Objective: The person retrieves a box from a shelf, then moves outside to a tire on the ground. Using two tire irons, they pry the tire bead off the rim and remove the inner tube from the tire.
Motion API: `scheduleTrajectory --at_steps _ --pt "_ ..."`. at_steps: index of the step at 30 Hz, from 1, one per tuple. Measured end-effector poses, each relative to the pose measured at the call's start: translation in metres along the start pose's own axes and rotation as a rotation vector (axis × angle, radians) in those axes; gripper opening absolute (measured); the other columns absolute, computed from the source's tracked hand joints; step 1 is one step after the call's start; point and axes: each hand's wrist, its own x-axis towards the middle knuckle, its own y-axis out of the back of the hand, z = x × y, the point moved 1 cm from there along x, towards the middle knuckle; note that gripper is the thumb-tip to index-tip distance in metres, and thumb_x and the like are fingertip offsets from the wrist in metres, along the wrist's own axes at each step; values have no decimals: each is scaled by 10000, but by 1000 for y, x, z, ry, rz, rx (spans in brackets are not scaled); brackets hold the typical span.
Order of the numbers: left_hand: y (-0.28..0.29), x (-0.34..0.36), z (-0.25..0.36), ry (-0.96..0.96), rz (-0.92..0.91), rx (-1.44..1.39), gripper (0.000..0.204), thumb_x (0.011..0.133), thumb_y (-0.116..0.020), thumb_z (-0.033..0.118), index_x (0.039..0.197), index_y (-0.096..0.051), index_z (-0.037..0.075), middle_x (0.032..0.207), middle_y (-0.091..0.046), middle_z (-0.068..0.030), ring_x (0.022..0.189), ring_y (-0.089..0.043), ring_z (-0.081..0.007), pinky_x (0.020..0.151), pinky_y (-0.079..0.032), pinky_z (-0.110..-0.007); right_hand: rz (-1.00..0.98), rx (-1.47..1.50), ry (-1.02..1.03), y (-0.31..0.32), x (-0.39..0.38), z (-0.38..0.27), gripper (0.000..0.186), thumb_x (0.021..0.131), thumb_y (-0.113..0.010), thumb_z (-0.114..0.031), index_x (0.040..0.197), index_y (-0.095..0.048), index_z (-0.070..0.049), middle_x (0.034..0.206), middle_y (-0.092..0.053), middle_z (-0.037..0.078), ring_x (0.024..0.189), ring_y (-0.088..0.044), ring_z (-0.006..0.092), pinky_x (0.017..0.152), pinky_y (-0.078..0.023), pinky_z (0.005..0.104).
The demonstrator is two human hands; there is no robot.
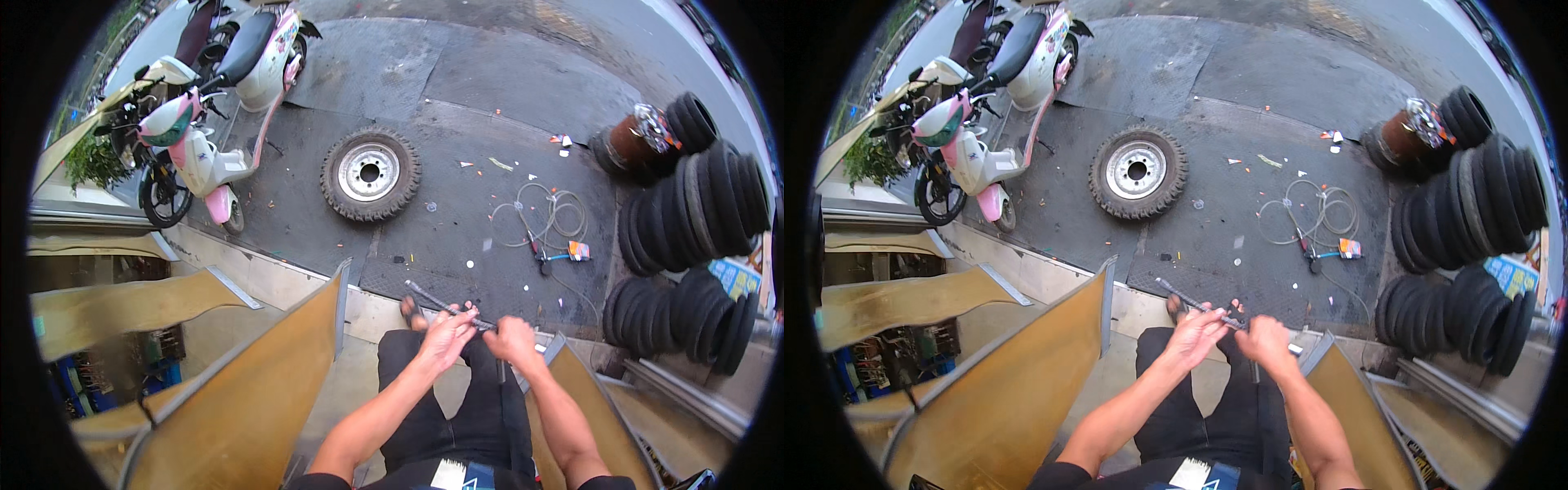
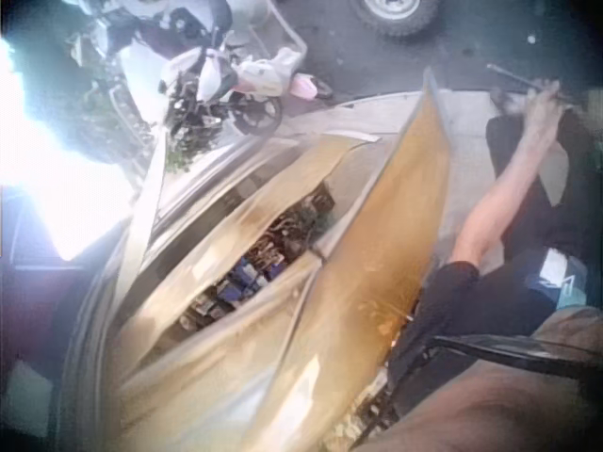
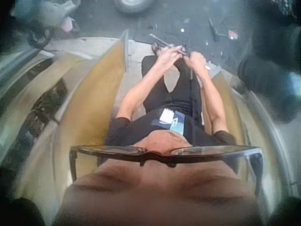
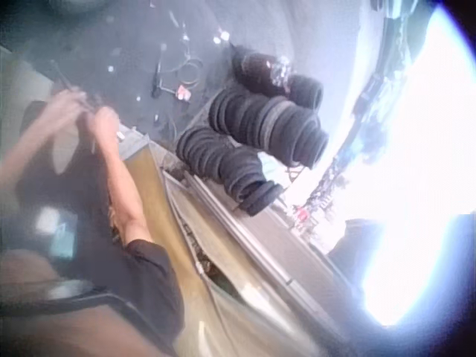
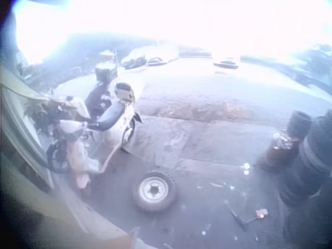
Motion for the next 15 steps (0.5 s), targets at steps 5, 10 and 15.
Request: scheduleTrajectory --at_steps 5,10,15 --pt "106 121 166 -288 266 167 365 1037 -715 134 1343 -549 25 1170 -696 -134 1076 -709 -243 1016 -597 -446 195 -35 -14 42 222 38 408 905 -685 -366 928 -735 38 1016 -729 301 980 -729 505 881 -595 580" --pt "278 319 361 -269 649 22 298 1088 -639 233 836 -503 153 686 -472 19 518 -468 -123 492 -470 -303 310 -128 23 34 473 92 345 959 -630 -276 933 -691 63 1064 -681 341 1044 -680 540 925 -549 614" --pt "396 486 516 -445 886 759 559 1025 -660 640 1258 -588 137 1029 -625 -53 934 -625 -202 865 -539 -402 341 -95 -20 -33 698 136 340 988 -581 -251 962 -664 77 1055 -660 347 1031 -654 565 932 -528 628"
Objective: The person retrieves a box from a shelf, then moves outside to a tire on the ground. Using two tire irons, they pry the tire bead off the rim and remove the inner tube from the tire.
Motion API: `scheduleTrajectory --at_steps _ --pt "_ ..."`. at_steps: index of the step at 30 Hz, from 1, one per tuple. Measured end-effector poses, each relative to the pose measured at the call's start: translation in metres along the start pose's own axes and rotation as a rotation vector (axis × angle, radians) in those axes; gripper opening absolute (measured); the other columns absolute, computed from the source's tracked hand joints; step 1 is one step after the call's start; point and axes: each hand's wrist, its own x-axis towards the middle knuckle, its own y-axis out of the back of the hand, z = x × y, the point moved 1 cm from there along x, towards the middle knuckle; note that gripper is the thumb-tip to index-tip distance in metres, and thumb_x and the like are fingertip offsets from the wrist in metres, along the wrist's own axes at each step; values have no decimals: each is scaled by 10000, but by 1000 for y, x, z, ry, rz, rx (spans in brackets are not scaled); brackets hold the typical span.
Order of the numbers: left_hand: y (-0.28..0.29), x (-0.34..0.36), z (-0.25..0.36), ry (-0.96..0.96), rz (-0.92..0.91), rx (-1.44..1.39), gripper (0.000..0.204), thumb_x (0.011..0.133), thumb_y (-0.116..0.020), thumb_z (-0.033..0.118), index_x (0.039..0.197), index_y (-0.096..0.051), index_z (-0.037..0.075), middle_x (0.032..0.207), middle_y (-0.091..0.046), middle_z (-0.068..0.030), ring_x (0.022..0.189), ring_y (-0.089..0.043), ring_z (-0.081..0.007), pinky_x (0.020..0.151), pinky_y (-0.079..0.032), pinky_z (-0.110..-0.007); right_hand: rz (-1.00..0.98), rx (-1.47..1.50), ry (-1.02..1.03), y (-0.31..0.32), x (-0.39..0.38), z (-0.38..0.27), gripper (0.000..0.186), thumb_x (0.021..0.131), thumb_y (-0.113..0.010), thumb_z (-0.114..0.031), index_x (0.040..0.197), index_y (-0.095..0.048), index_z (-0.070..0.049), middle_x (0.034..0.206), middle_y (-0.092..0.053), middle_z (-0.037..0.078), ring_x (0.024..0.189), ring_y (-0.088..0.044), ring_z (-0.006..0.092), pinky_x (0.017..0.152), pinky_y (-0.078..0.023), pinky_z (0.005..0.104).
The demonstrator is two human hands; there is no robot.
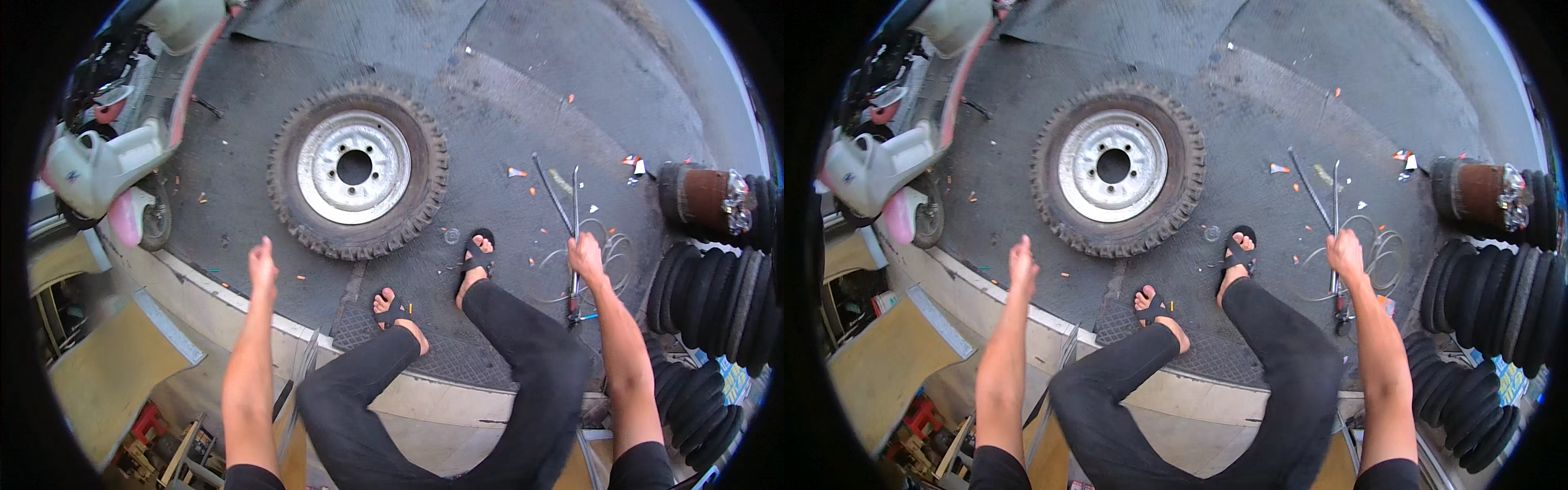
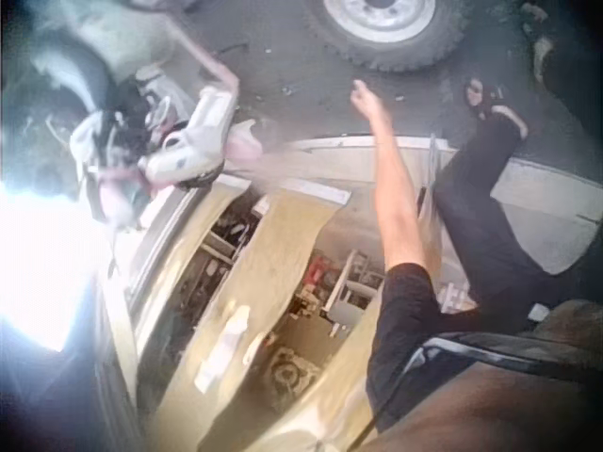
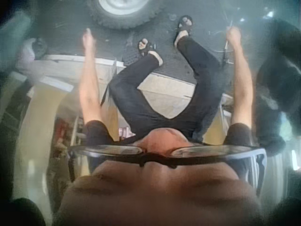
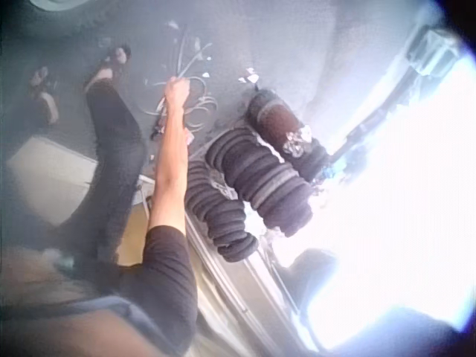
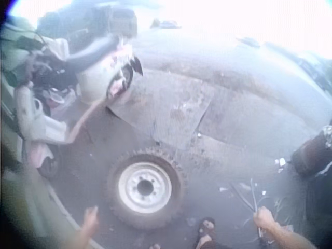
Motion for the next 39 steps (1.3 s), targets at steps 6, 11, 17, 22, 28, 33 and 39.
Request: scheduleTrajectory --at_steps 6,11,17,22,28,33,39 --pt "-70 152 32 -10 -72 -141 1097 973 -581 810 1708 -300 45 1737 -349 -219 1573 -379 -384 1266 -292 -577 -57 5 -93 -127 110 18 348 999 -611 -247 951 -671 93 1028 -656 378 996 -657 571 911 -527 619" --pt "-109 179 40 -53 173 -58 1160 920 -702 755 1665 -346 -61 1688 -432 -239 1520 -459 -383 1246 -375 -500 -149 124 -245 -165 127 40 399 977 -615 -284 1025 -716 99 1143 -679 394 1101 -669 564 958 -547 588" --pt "-96 162 48 -29 71 -86 1349 834 -782 766 1687 -201 -103 1734 -313 -287 1555 -400 -423 1259 -336 -589 46 137 -155 -173 96 26 316 975 -646 -241 969 -716 68 1050 -717 353 1027 -703 544 874 -572 598" --pt "-114 114 14 27 80 -199 1308 886 -819 648 1698 -115 -98 1730 -267 -321 1528 -439 -424 1213 -427 -570 -116 383 -571 -121 61 -24 333 1018 -654 -268 955 -714 53 981 -727 339 999 -708 533 864 -556 595" --pt "-189 67 6 165 423 120 1057 898 -694 795 1363 -534 -141 1377 -596 -372 1259 -628 -502 1062 -507 -604 28 44 -325 -38 34 -130 411 1035 -691 -348 973 -699 57 870 -707 298 886 -732 448 793 -534 521" --pt "-192 65 22 259 569 58 978 951 -606 797 1244 -643 -135 1214 -682 -356 1233 -631 -515 1083 -487 -597 35 237 -320 30 20 -194 352 1062 -683 -337 979 -738 0 681 -667 110 567 -654 206 508 -492 401" --pt "-196 83 14 398 536 -181 1005 1022 -398 822 1452 -618 -60 1422 -626 -383 1376 -582 -520 1220 -386 -566 -147 425 -188 66 26 -262 328 1067 -687 -301 978 -695 15 613 -603 79 497 -608 151 454 -457 370"
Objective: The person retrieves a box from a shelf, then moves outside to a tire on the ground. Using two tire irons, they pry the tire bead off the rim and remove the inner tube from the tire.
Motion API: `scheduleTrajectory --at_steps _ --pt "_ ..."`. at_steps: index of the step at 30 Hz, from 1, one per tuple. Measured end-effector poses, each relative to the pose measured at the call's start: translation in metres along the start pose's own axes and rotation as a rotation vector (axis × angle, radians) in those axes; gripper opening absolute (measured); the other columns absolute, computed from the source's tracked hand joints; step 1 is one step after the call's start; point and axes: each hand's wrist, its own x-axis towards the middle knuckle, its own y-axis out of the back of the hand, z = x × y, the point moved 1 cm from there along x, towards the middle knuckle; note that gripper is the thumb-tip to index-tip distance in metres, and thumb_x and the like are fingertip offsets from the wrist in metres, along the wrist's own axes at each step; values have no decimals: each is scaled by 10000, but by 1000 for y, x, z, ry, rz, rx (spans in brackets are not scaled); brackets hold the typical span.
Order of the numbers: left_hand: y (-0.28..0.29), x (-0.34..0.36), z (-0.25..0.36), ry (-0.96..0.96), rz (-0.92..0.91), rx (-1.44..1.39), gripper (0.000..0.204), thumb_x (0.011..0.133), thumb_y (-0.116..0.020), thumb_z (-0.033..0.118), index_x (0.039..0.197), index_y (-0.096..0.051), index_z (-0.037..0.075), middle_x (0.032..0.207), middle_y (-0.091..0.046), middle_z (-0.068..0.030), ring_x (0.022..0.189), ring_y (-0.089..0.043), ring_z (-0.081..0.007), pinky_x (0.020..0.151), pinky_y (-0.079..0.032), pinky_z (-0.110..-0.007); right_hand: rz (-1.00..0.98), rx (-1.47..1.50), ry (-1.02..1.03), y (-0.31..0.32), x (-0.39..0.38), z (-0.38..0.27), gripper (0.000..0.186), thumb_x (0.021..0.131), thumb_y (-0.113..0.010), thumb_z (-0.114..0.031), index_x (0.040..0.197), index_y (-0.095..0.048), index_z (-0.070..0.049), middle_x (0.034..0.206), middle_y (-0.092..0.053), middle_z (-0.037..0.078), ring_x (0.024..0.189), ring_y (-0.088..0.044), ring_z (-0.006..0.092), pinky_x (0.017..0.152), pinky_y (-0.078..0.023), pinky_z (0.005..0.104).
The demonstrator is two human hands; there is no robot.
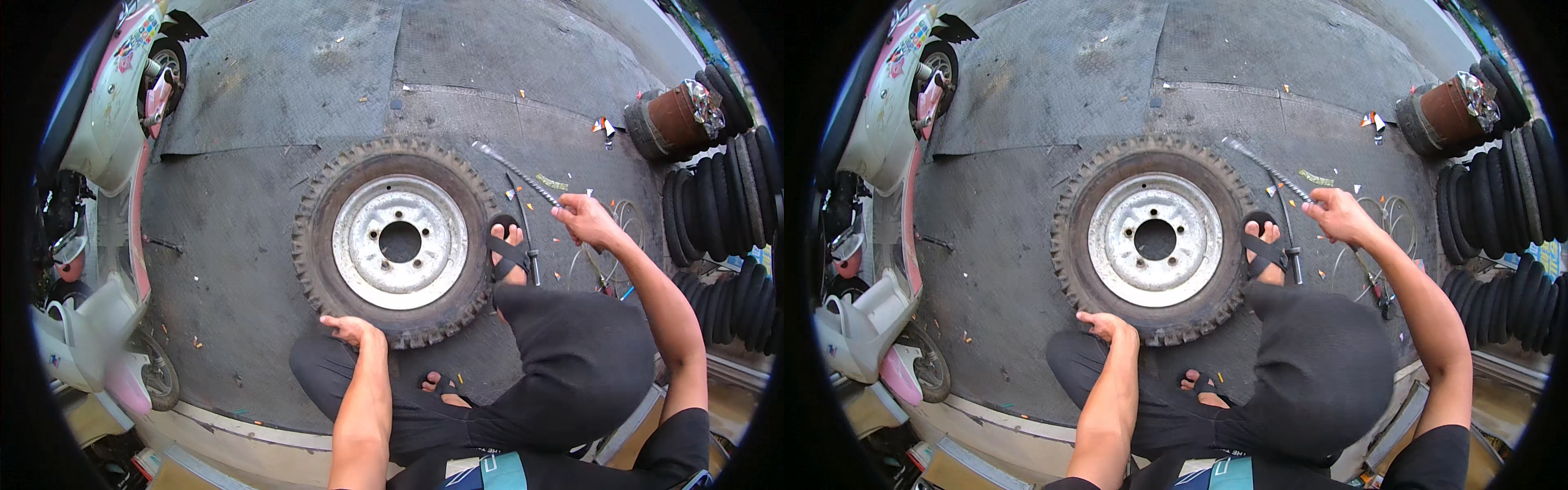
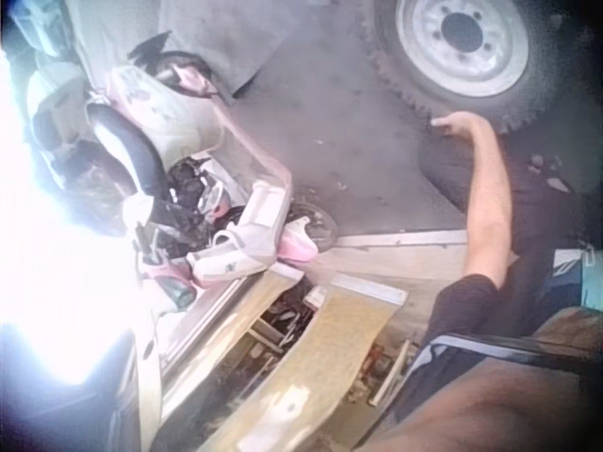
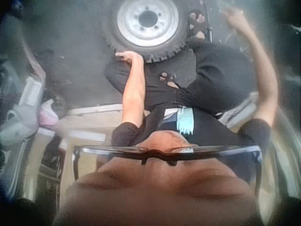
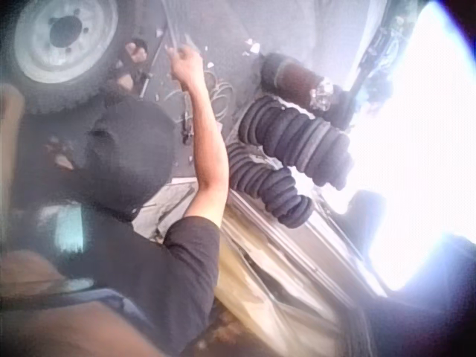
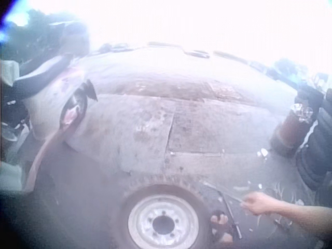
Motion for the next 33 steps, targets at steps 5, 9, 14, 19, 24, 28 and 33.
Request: scheduleTrajectory --at_steps 5,9,14,19,24,28,33 --pt "-11 3 1 17 43 182 1015 1026 -296 852 1529 -596 23 1444 -630 -355 1390 -573 -518 1201 -406 -571 -257 -151 64 13 47 -51 410 1128 -556 -350 1029 -679 28 652 -611 105 516 -651 218 461 -511 412" --pt "-12 -4 5 27 92 233 953 1060 -273 806 1517 -608 39 1434 -648 -335 1356 -590 -531 1163 -436 -578 -538 -270 8 18 121 -81 431 1137 -525 -365 1050 -693 23 628 -579 89 475 -607 191 439 -493 399" --pt "-15 -15 9 -5 213 197 991 1038 -345 824 1450 -639 -28 1399 -654 -361 1335 -606 -520 1154 -447 -551 -773 -357 19 18 219 -117 455 1145 -495 -387 1030 -691 8 594 -526 63 440 -537 184 421 -457 392" --pt "-20 -22 16 -74 297 190 804 1120 -339 685 1323 -645 -30 1275 -704 -348 1210 -643 -552 1024 -502 -576 -908 -656 165 20 286 -178 475 1133 -487 -385 979 -684 19 644 -581 106 454 -566 223 421 -457 423" --pt "-24 -25 17 -113 354 144 739 1139 -366 614 1253 -687 -43 1228 -720 -318 1174 -653 -534 1008 -493 -568 -964 -919 272 -32 279 -235 389 1060 -499 -241 937 -692 73 675 -635 177 531 -666 313 456 -539 483" --pt "-25 -22 14 -175 415 208 641 1150 -409 539 1130 -701 -32 1155 -730 -290 1072 -678 -516 916 -508 -575 -1039 -813 26 -61 265 -262 306 1031 -528 -165 927 -673 83 673 -616 153 501 -612 274 419 -494 434" --pt "-27 -18 10 -206 463 350 632 1144 -390 559 1160 -715 18 1127 -755 -261 1054 -697 -508 919 -522 -587 -839 119 -701 -80 223 -243 174 1115 -537 -172 1036 -564 -20 629 -408 -15 480 -396 104 402 -355 339"
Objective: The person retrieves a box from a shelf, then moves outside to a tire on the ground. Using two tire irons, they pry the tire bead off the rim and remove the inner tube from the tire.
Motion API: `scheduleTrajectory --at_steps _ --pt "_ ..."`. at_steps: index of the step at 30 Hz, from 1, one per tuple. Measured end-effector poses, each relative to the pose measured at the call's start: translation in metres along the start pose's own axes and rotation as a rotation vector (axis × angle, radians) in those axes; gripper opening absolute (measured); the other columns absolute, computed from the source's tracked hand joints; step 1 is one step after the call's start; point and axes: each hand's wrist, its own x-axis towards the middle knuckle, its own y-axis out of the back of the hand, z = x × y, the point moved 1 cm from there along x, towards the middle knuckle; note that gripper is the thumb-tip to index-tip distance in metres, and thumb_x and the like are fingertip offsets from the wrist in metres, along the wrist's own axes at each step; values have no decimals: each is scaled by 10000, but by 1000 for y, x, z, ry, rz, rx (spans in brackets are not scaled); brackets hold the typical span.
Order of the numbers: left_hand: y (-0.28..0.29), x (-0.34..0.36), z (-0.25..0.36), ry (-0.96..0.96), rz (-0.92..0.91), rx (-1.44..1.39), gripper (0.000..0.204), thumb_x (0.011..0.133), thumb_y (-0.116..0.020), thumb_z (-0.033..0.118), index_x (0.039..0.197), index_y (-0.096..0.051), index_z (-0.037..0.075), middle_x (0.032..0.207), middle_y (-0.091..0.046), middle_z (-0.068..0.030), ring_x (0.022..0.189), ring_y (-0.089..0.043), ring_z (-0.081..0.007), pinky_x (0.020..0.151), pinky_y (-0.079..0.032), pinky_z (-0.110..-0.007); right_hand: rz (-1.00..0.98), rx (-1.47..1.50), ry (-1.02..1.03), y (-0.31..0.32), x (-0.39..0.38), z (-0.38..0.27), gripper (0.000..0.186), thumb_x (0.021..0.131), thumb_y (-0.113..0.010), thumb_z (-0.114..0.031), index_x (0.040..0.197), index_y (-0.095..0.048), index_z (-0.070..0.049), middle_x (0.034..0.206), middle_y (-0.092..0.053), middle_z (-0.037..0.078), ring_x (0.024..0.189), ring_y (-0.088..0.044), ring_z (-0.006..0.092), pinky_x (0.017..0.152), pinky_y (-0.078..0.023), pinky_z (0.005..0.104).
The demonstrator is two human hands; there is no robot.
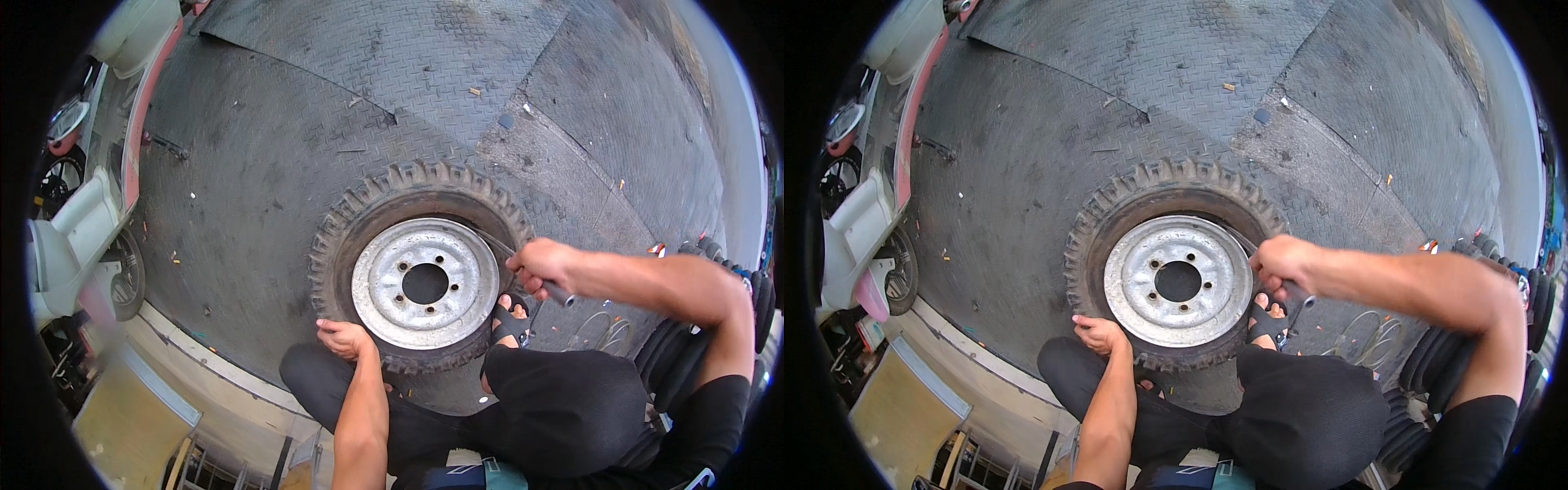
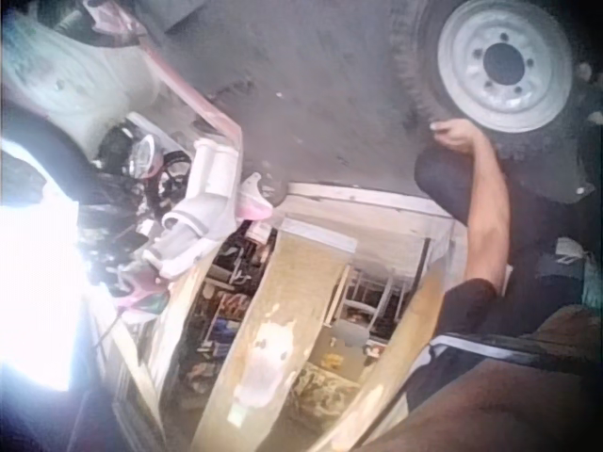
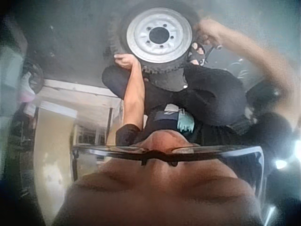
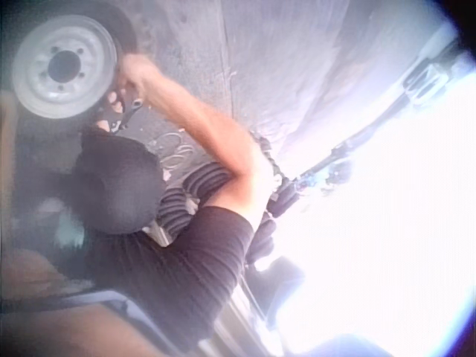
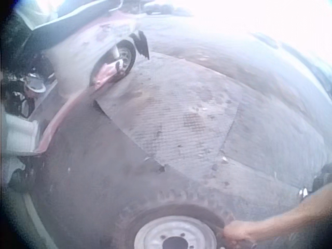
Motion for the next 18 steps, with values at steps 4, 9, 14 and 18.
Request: scheduleTrajectory --at_steps 4,9,14,18 --pt "-6 -1 -3 49 -6 -46 596 1148 -394 546 1146 -693 31 1098 -750 -241 1041 -704 -491 888 -530 -577 -47 332 112 -31 4 38 281 1129 -531 -189 862 -466 -130 652 -376 -41 527 -406 108 457 -356 332" --pt "-12 2 -11 2 -3 53 575 1147 -390 558 1128 -673 57 1087 -754 -212 1042 -713 -469 879 -541 -572 56 384 350 -67 6 68 339 1133 -560 -228 833 -465 -103 672 -455 -7 522 -457 122 451 -400 340" --pt "-10 2 -11 15 0 135 673 1121 -398 630 1229 -719 49 1184 -778 -197 1128 -728 -438 976 -560 -542 230 252 456 -81 17 94 394 1112 -570 -315 946 -599 42 689 -642 111 590 -629 207 596 -511 427" --pt "-1 0 -6 26 -59 106 713 1119 -366 653 1226 -717 41 1215 -771 -217 1177 -716 -452 1019 -547 -557 565 -181 621 -116 33 124 396 1103 -559 -267 1063 -571 126 950 -694 386 913 -725 526 836 -549 580"
